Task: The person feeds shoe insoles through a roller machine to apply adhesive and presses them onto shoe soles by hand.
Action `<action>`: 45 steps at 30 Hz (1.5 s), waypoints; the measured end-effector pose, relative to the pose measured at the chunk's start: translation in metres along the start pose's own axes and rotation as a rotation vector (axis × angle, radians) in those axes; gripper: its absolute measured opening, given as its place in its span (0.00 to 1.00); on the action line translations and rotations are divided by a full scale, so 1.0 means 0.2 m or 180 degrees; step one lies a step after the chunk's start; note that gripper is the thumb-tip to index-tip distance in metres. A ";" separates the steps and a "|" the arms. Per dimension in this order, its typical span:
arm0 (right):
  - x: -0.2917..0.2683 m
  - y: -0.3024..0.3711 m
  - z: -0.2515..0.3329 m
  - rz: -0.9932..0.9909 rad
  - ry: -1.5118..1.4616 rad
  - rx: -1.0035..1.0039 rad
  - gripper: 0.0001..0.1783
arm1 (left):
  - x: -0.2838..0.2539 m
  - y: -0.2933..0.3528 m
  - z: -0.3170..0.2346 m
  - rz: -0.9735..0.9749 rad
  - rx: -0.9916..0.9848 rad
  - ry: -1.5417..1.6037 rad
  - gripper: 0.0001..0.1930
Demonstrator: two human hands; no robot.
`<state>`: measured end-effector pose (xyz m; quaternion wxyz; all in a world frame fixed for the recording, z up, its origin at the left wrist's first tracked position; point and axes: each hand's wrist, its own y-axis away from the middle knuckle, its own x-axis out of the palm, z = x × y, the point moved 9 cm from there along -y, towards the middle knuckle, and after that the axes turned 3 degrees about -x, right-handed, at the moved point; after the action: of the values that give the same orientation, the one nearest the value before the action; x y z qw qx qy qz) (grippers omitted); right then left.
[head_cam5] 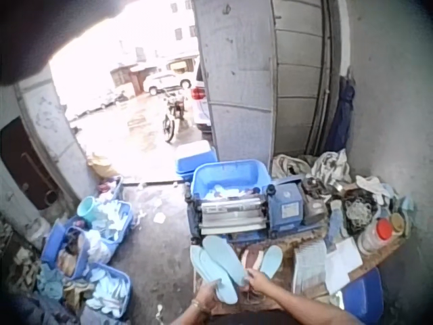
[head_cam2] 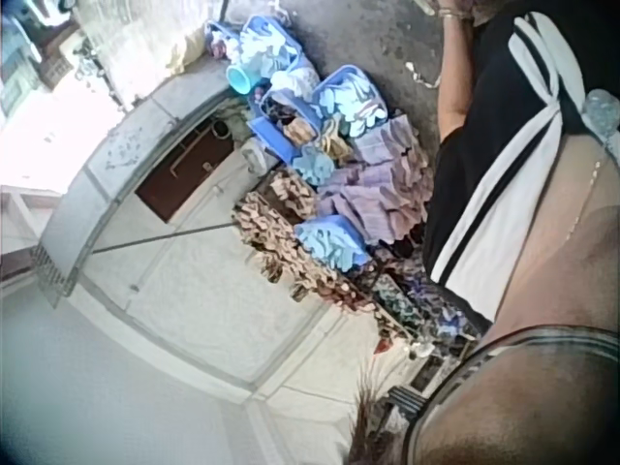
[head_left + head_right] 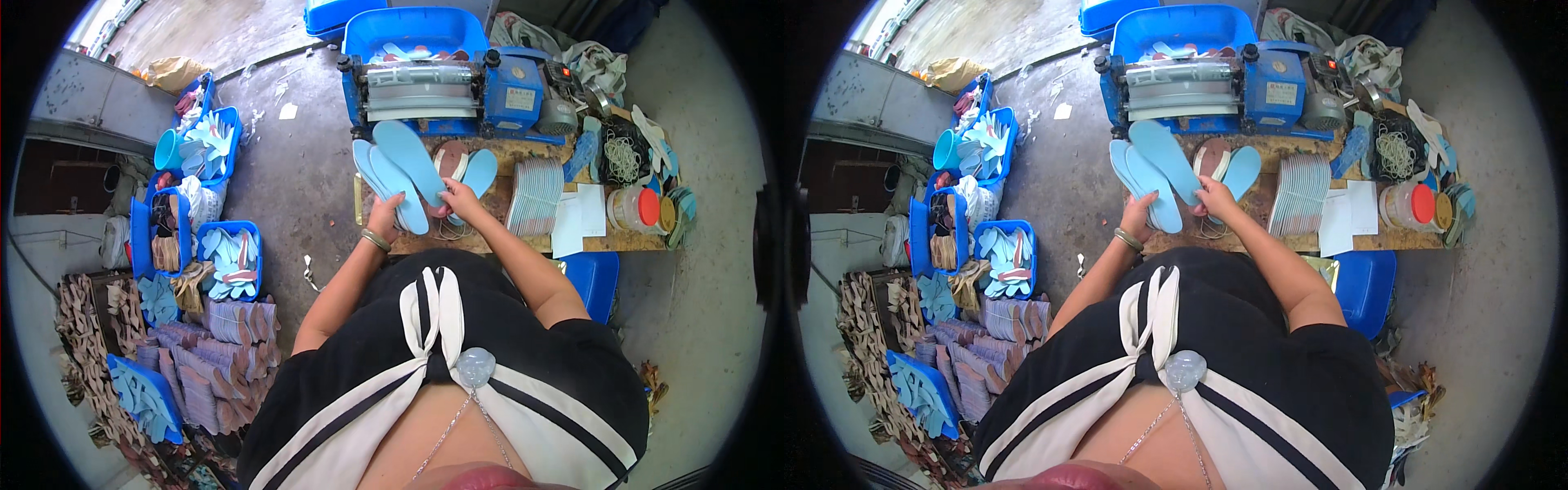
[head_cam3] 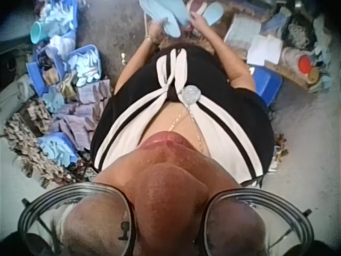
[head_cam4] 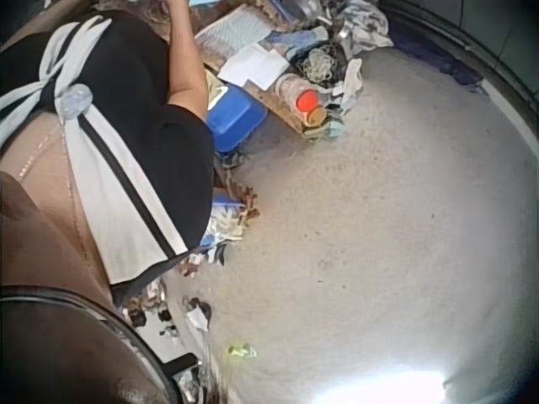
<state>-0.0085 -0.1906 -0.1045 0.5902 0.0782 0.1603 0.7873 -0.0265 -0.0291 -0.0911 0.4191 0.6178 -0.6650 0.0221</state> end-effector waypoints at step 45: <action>0.35 0.15 -0.14 0.1152 -0.1384 0.1071 0.17 | -0.14 0.01 0.01 -0.0526 0.0308 -0.0154 0.17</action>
<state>-0.0646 -0.1366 -0.1247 0.4398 0.3681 0.1419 0.8068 -0.0316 -0.0065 -0.1079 0.3730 0.6905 -0.6198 0.0047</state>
